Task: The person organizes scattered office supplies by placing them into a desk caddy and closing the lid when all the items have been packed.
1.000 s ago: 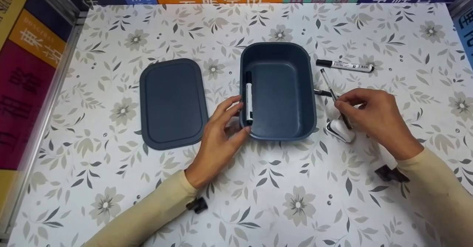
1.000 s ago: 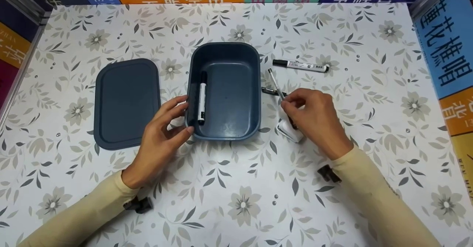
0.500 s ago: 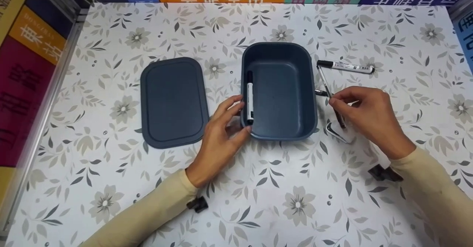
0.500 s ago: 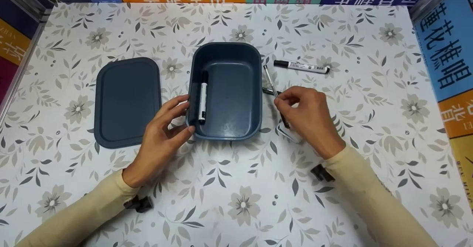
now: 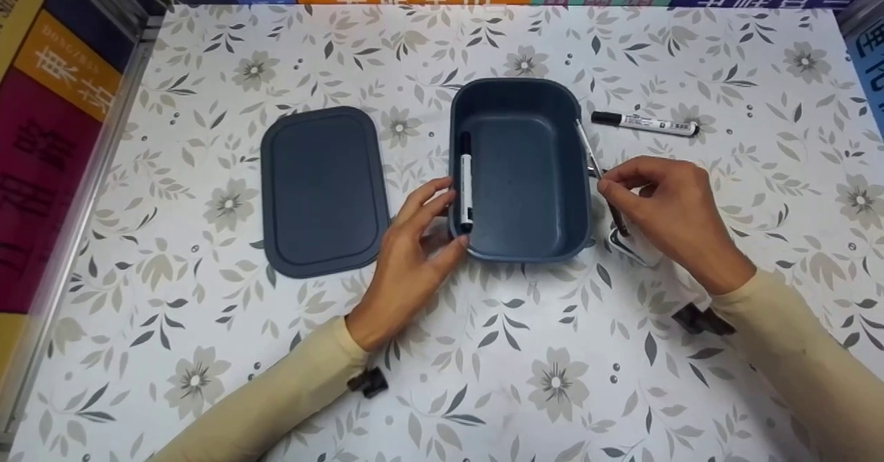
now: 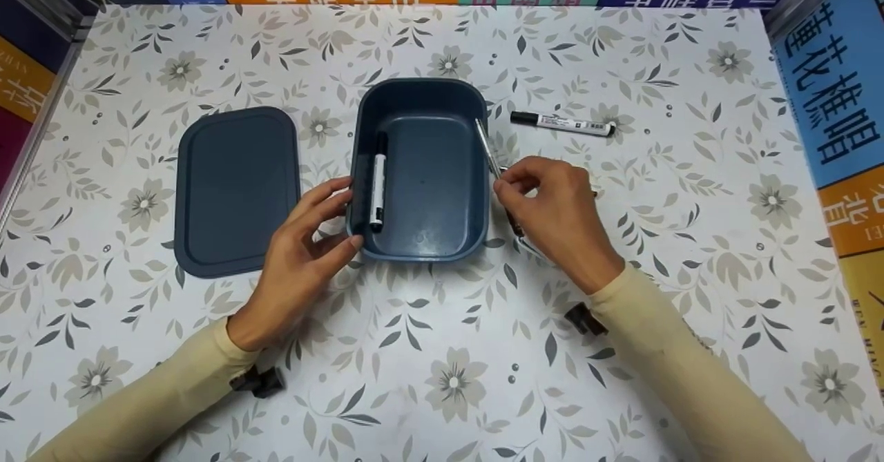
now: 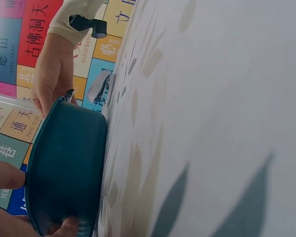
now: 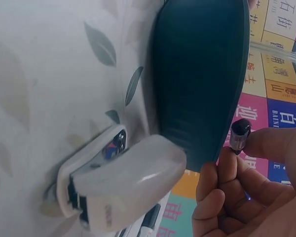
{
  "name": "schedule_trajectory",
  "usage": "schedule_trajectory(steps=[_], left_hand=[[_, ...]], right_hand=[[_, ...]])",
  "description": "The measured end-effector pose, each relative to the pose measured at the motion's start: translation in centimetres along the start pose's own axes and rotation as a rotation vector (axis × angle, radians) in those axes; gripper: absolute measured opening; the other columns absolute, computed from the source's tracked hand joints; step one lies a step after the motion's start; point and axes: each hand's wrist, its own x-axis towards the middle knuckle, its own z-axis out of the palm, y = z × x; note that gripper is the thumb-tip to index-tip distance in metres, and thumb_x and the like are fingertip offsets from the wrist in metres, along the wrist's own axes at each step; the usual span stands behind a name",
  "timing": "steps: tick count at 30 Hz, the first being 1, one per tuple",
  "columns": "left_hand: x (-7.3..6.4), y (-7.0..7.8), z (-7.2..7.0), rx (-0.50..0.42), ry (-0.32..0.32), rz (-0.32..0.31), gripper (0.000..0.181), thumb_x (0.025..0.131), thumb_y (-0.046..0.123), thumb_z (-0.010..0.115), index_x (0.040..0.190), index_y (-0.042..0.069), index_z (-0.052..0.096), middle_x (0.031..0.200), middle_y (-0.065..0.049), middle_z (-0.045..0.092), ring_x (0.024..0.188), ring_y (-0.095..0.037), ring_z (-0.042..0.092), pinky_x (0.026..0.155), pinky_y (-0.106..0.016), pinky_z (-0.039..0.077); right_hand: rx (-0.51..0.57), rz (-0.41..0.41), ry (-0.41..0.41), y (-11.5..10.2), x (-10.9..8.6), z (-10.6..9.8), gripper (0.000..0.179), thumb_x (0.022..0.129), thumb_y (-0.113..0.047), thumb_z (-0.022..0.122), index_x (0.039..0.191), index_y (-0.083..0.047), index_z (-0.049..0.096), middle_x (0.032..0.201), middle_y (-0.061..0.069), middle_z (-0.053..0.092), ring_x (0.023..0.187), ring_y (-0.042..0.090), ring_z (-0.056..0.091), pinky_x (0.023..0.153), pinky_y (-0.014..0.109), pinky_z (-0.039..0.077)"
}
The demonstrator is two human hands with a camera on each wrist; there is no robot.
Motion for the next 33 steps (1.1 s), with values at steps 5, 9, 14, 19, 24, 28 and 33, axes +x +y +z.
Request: schedule_trajectory(steps=[5,9,14,19,24,28,33], left_hand=[[0.0,0.0,0.0,0.02,0.008,-0.008,0.056,0.088,-0.004,0.073,0.141,-0.002,0.055,0.154,-0.005,0.043,0.121,-0.028,0.059,0.092,-0.036,0.058],[0.0,0.0,0.1,0.021,0.01,-0.009,0.057,0.087,-0.005,0.074,0.14,-0.005,0.054,0.154,-0.007,0.043,0.121,-0.029,0.059,0.091,-0.039,0.058],[0.0,0.0,0.1,0.014,0.012,-0.009,0.057,0.086,-0.006,0.074,0.14,-0.005,0.054,0.154,-0.008,0.043,0.12,-0.03,0.059,0.092,-0.038,0.058],[0.0,0.0,0.0,0.017,0.009,-0.001,0.056,0.087,-0.005,0.073,0.14,-0.004,0.055,0.154,-0.006,0.043,0.118,-0.03,0.061,0.092,-0.034,0.058],[0.0,0.1,0.0,0.007,0.006,0.002,0.056,0.088,-0.004,0.073,0.14,-0.004,0.055,0.154,-0.006,0.043,0.117,-0.03,0.061,0.093,-0.034,0.058],[0.0,0.1,0.0,0.005,0.004,0.001,0.055,0.088,-0.004,0.072,0.14,-0.003,0.055,0.154,-0.006,0.043,0.116,-0.031,0.062,0.094,-0.036,0.057],[-0.1,0.2,-0.1,0.034,0.004,-0.003,0.054,0.089,-0.002,0.072,0.14,-0.002,0.055,0.153,-0.004,0.044,0.117,-0.028,0.061,0.093,-0.037,0.058]], right_hand=[[0.009,-0.013,-0.005,-0.5,0.1,0.3,0.004,0.089,-0.024,0.077,0.089,-0.021,0.081,0.078,-0.004,0.074,0.066,0.011,0.058,0.059,0.017,0.042],[0.003,0.005,-0.027,-0.9,0.2,0.3,0.005,0.089,-0.027,0.078,0.087,-0.023,0.081,0.077,-0.005,0.074,0.067,0.01,0.06,0.056,0.019,0.042],[0.024,0.051,-0.057,-1.5,0.5,0.2,0.007,0.088,-0.029,0.079,0.087,-0.022,0.082,0.077,-0.005,0.073,0.066,0.008,0.06,0.056,0.019,0.042],[0.056,0.092,-0.08,-2.2,0.9,0.3,0.01,0.087,-0.028,0.08,0.09,-0.019,0.082,0.079,-0.005,0.075,0.068,0.007,0.063,0.059,0.018,0.045],[0.04,0.096,-0.086,-2.6,1.2,0.5,0.011,0.087,-0.03,0.08,0.09,-0.019,0.082,0.08,-0.005,0.075,0.071,0.008,0.064,0.06,0.019,0.045],[0.026,0.094,-0.094,-2.9,1.4,0.6,0.01,0.088,-0.03,0.078,0.089,-0.021,0.082,0.08,-0.005,0.075,0.072,0.009,0.064,0.061,0.02,0.046],[0.009,0.077,-0.116,-3.3,1.9,0.9,0.01,0.089,-0.029,0.077,0.089,-0.02,0.082,0.083,-0.005,0.076,0.074,0.009,0.065,0.064,0.019,0.047]])
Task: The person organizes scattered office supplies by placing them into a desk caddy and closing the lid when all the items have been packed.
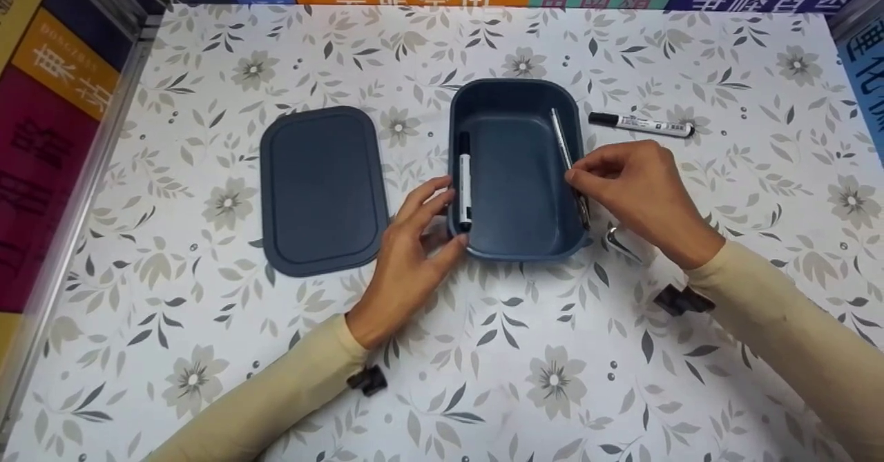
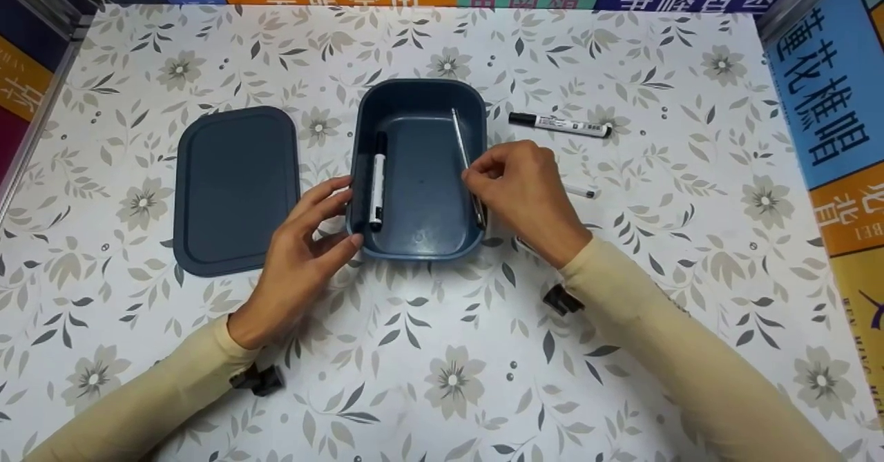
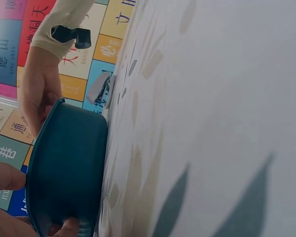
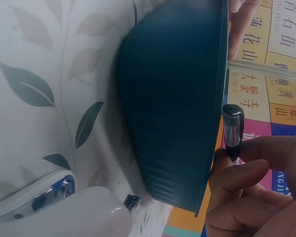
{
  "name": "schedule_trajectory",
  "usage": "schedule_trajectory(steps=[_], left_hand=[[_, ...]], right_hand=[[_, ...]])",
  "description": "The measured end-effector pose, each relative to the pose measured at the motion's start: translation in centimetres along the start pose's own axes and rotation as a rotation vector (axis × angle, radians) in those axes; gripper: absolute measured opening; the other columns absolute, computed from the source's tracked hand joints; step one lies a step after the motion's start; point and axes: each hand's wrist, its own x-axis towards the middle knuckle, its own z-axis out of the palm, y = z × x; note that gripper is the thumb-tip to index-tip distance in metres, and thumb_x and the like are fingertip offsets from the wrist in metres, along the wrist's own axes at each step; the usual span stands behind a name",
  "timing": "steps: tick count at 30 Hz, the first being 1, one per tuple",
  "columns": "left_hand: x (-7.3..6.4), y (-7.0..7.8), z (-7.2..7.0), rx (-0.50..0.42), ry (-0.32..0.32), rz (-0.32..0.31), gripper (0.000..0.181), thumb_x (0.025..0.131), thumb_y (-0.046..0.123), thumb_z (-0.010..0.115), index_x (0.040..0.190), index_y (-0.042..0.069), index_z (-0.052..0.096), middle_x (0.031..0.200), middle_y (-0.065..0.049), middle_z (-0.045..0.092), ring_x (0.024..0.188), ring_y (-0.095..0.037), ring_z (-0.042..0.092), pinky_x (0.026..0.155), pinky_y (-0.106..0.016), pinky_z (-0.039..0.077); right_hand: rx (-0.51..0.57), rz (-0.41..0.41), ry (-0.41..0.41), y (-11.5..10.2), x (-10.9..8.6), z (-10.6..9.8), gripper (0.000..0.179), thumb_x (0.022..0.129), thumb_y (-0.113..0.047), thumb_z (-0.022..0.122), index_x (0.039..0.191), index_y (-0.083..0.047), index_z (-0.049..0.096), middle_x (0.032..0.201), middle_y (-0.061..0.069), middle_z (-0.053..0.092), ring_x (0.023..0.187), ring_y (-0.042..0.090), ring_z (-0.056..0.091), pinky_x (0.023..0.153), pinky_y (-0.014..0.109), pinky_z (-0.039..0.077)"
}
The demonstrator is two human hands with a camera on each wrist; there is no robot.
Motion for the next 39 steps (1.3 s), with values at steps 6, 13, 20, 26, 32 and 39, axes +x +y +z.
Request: schedule_trajectory(steps=[6,13,20,26,32,39], left_hand=[[0.1,-0.1,0.2,0.031,-0.013,0.002,0.055,0.089,-0.001,0.072,0.141,-0.005,0.054,0.154,-0.004,0.043,0.119,-0.027,0.06,0.091,-0.034,0.058],[0.2,-0.2,0.5,0.001,-0.012,0.009,0.055,0.088,-0.003,0.072,0.14,-0.005,0.054,0.154,-0.006,0.043,0.119,-0.03,0.061,0.093,-0.034,0.058],[0.2,1.7,0.5,-0.009,-0.004,-0.021,0.055,0.087,-0.01,0.07,0.139,-0.011,0.052,0.153,-0.015,0.043,0.116,-0.037,0.061,0.094,-0.042,0.057],[0.1,1.7,0.4,-0.014,0.0,-0.021,0.056,0.087,-0.011,0.07,0.14,-0.011,0.051,0.154,-0.016,0.042,0.117,-0.038,0.061,0.094,-0.041,0.058],[0.0,0.1,0.1,-0.007,-0.007,-0.004,0.057,0.089,-0.004,0.071,0.142,-0.003,0.053,0.155,-0.006,0.043,0.119,-0.031,0.061,0.093,-0.037,0.058],[-0.1,-0.1,0.1,-0.014,-0.008,0.002,0.057,0.089,-0.003,0.072,0.142,-0.002,0.054,0.154,-0.004,0.043,0.118,-0.031,0.062,0.093,-0.035,0.058]], right_hand=[[-0.034,-0.006,-0.014,-0.2,0.4,0.2,0.01,0.089,-0.028,0.075,0.088,-0.02,0.082,0.082,-0.005,0.076,0.073,0.009,0.062,0.063,0.02,0.045],[-0.058,-0.026,-0.027,-0.8,0.6,0.4,0.011,0.089,-0.026,0.074,0.088,-0.019,0.082,0.083,-0.004,0.074,0.074,0.01,0.061,0.064,0.02,0.044],[-0.09,-0.049,-0.038,-1.8,1.5,0.9,0.011,0.086,-0.022,0.073,0.084,-0.016,0.081,0.076,-0.002,0.073,0.068,0.01,0.062,0.059,0.017,0.044],[-0.12,-0.035,-0.077,-2.5,2.3,1.3,0.013,0.086,-0.023,0.071,0.088,-0.016,0.081,0.08,0.0,0.075,0.073,0.011,0.065,0.06,0.017,0.047],[-0.172,-0.069,-0.119,-3.2,3.2,1.9,0.014,0.085,-0.021,0.07,0.088,-0.015,0.082,0.081,0.0,0.076,0.075,0.012,0.067,0.061,0.019,0.049],[-0.209,-0.071,-0.194,-3.9,4.2,2.4,0.014,0.085,-0.018,0.07,0.087,-0.011,0.082,0.083,0.004,0.076,0.077,0.017,0.067,0.065,0.026,0.052]])
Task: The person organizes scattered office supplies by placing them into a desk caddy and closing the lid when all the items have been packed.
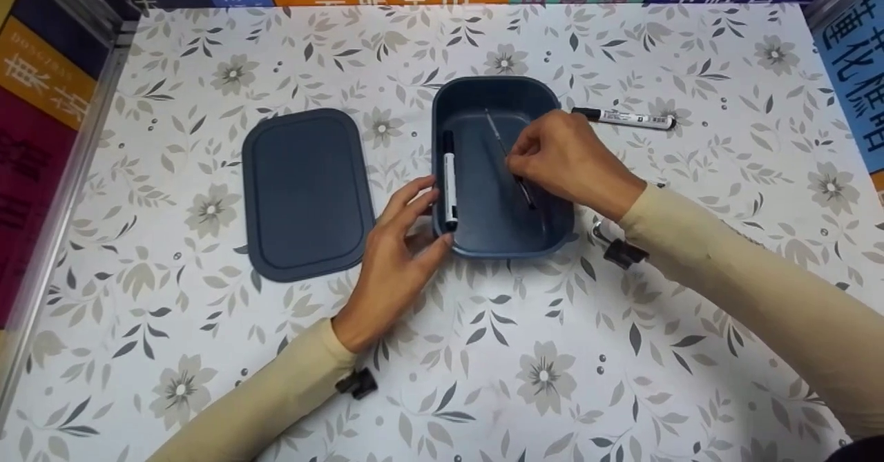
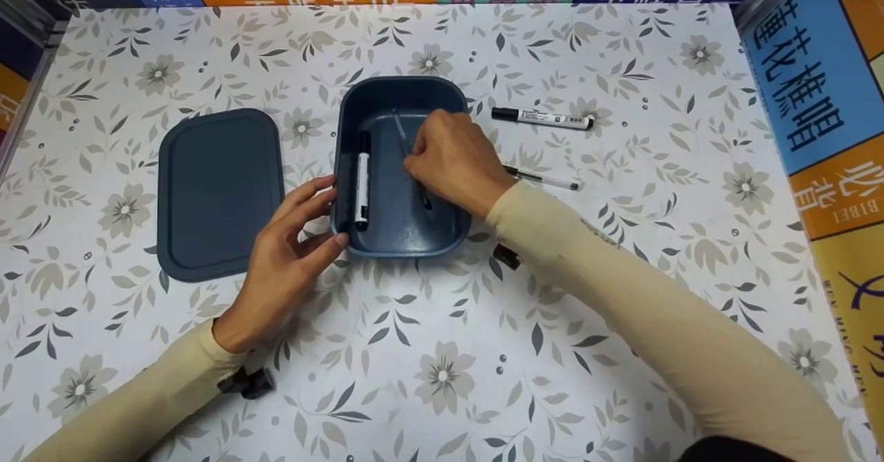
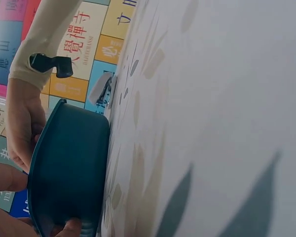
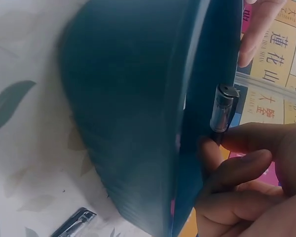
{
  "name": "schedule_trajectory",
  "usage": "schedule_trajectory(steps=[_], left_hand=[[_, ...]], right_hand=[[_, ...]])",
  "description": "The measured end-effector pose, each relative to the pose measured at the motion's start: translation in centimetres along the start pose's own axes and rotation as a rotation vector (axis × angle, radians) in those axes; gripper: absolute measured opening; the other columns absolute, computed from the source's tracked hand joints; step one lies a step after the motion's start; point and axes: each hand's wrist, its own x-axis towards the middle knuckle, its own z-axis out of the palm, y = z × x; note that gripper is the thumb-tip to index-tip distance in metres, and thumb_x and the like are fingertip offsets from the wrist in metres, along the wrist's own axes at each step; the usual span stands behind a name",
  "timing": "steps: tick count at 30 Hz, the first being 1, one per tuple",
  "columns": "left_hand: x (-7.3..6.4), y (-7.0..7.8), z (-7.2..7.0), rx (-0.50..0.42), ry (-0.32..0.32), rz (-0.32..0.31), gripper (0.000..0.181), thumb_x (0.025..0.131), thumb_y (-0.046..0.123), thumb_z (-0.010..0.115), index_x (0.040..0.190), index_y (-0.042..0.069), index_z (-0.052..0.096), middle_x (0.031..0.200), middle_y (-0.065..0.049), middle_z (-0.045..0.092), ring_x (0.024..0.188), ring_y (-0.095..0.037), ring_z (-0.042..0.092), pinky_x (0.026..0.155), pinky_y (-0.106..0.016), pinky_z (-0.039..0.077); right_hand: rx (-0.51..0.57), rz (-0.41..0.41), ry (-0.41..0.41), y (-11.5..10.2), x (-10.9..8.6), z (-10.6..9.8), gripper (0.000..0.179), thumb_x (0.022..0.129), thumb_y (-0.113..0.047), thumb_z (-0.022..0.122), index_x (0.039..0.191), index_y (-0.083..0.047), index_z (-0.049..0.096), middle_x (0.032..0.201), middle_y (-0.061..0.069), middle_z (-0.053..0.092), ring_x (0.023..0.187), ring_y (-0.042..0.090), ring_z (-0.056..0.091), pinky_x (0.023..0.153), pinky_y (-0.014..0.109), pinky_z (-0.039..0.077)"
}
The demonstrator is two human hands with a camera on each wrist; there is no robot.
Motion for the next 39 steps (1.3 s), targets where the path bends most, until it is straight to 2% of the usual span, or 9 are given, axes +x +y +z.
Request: schedule_trajectory(steps=[7,13,24,32,36,39], left_hand=[[0.0,0.0,0.1,0.01,0.013,0.0,0.058,0.087,-0.005,0.073,0.142,-0.002,0.054,0.154,-0.005,0.044,0.117,-0.032,0.062,0.093,-0.035,0.058],[0.0,0.0,0.1,-0.027,0.0,0.004,0.058,0.088,-0.007,0.071,0.143,-0.003,0.053,0.155,-0.006,0.042,0.114,-0.036,0.064,0.096,-0.036,0.056],[0.0,0.2,0.0,0.012,0.007,-0.006,0.056,0.088,-0.004,0.071,0.142,-0.002,0.054,0.154,-0.003,0.044,0.118,-0.03,0.061,0.092,-0.036,0.058],[0.0,0.1,0.0,-0.01,0.009,-0.004,0.056,0.088,-0.005,0.071,0.141,0.001,0.055,0.153,-0.005,0.044,0.117,-0.031,0.062,0.092,-0.039,0.058],[0.1,0.1,0.1,-0.012,0.013,-0.001,0.057,0.087,-0.007,0.071,0.141,-0.001,0.055,0.153,-0.006,0.044,0.117,-0.032,0.062,0.092,-0.038,0.058],[0.1,0.1,0.2,-0.011,0.013,-0.001,0.057,0.087,-0.007,0.071,0.141,-0.002,0.055,0.153,-0.006,0.044,0.117,-0.032,0.062,0.092,-0.038,0.058]], right_hand=[[-0.037,0.002,-0.045,-0.1,1.2,0.3,0.016,0.086,-0.019,0.07,0.088,-0.009,0.082,0.085,0.005,0.077,0.073,0.017,0.066,0.058,0.022,0.051],[-0.043,0.017,-0.067,0.1,1.9,0.3,0.016,0.086,-0.019,0.069,0.087,-0.009,0.082,0.086,0.005,0.077,0.073,0.017,0.066,0.058,0.022,0.05],[-0.088,0.006,-0.107,-0.6,3.0,1.1,0.018,0.085,-0.019,0.07,0.074,-0.011,0.08,0.064,0.002,0.071,0.055,0.015,0.063,0.049,0.026,0.049],[-0.128,0.034,-0.159,-1.4,3.9,1.7,0.021,0.082,-0.017,0.068,0.062,-0.011,0.071,0.051,-0.002,0.056,0.046,0.013,0.049,0.041,0.027,0.037],[-0.113,0.059,-0.189,-1.5,4.0,1.7,0.023,0.085,-0.02,0.069,0.064,-0.01,0.069,0.051,-0.001,0.056,0.046,0.014,0.052,0.041,0.027,0.04],[-0.109,0.058,-0.187,-1.5,3.9,1.5,0.024,0.086,-0.023,0.07,0.066,-0.01,0.072,0.056,0.001,0.062,0.05,0.016,0.057,0.043,0.029,0.044]])
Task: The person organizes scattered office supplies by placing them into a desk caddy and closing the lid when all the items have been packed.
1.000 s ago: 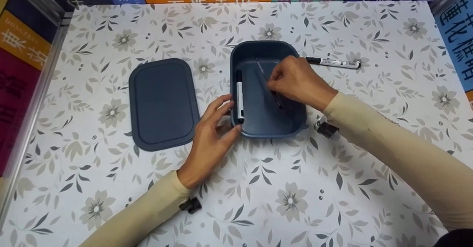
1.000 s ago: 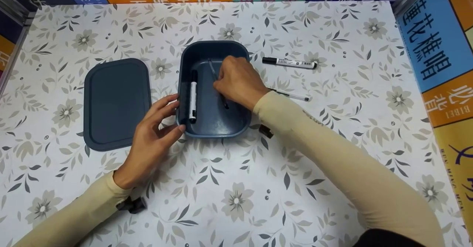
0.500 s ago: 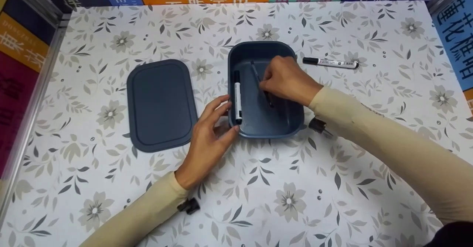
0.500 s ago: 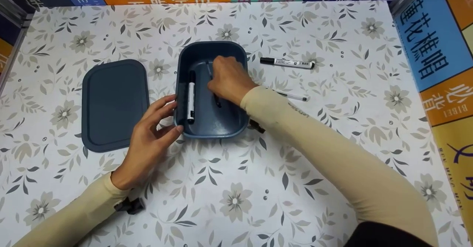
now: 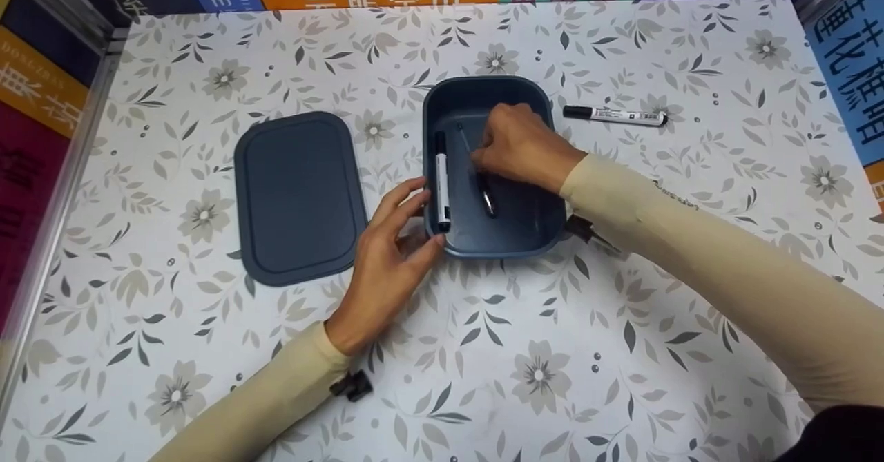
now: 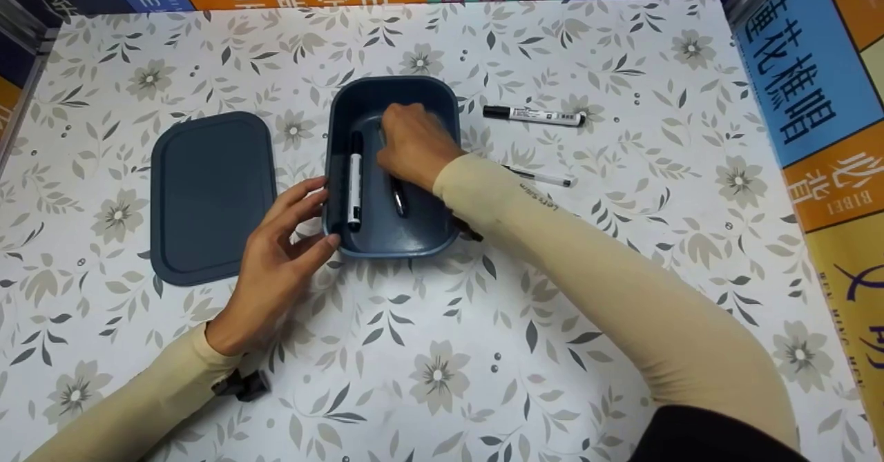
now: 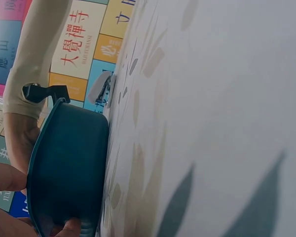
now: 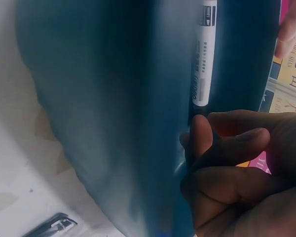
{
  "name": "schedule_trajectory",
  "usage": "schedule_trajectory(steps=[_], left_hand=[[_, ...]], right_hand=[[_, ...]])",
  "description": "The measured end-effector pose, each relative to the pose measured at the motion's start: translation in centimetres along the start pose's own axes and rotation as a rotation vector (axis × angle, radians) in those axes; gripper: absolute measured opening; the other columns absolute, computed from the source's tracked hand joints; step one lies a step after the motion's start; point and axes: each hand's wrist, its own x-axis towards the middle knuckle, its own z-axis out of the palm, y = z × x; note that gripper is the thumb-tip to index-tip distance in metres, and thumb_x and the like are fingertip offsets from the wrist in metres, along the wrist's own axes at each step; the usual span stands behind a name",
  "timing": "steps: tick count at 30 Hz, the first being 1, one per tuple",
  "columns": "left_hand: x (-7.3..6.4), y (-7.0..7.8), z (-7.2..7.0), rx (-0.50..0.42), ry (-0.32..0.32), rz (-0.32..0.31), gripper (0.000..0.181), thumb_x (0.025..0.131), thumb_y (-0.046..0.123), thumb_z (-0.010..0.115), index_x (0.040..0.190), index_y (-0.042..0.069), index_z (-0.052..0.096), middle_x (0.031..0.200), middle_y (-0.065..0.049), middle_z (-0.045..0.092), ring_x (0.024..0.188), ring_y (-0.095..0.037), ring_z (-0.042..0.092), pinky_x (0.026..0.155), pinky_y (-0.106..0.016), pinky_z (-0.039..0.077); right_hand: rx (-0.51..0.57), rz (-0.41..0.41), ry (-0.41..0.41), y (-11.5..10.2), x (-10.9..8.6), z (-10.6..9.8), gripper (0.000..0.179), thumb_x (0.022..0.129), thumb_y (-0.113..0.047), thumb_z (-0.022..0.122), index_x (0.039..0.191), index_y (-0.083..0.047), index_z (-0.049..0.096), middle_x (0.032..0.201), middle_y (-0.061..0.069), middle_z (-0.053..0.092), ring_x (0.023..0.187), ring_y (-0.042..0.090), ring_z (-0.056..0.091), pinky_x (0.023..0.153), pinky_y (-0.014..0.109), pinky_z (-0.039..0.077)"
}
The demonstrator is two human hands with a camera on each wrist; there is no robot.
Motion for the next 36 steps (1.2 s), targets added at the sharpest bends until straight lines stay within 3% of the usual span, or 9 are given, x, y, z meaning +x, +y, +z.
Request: schedule_trajectory(steps=[13,19,36], left_hand=[[-0.1,-0.1,-0.2,-0.008,-0.006,-0.006,0.056,0.088,-0.005,0.071,0.142,-0.002,0.054,0.154,-0.006,0.043,0.117,-0.033,0.062,0.094,-0.037,0.057],[0.0,-0.1,-0.1,0.006,-0.006,-0.011,0.056,0.088,-0.003,0.072,0.141,-0.002,0.055,0.154,-0.004,0.044,0.118,-0.03,0.062,0.094,-0.035,0.058],[0.0,0.1,-0.2,-0.002,-0.011,-0.007,0.057,0.088,-0.005,0.071,0.142,-0.003,0.053,0.154,-0.005,0.043,0.117,-0.032,0.063,0.096,-0.034,0.057]], right_hand=[[-0.041,-0.098,0.046,0.2,-0.7,-0.5,0.028,0.091,-0.031,0.071,0.071,-0.012,0.076,0.062,0.001,0.065,0.055,0.018,0.059,0.05,0.03,0.047],[0.01,-0.149,0.064,0.8,-1.3,-0.7,0.02,0.093,-0.03,0.071,0.086,-0.013,0.078,0.074,0.001,0.069,0.061,0.015,0.058,0.053,0.029,0.048],[0.144,-0.194,0.252,4.7,-4.5,-1.2,0.014,0.093,-0.023,0.071,0.097,-0.011,0.079,0.087,0.001,0.074,0.078,0.012,0.063,0.067,0.022,0.049]])
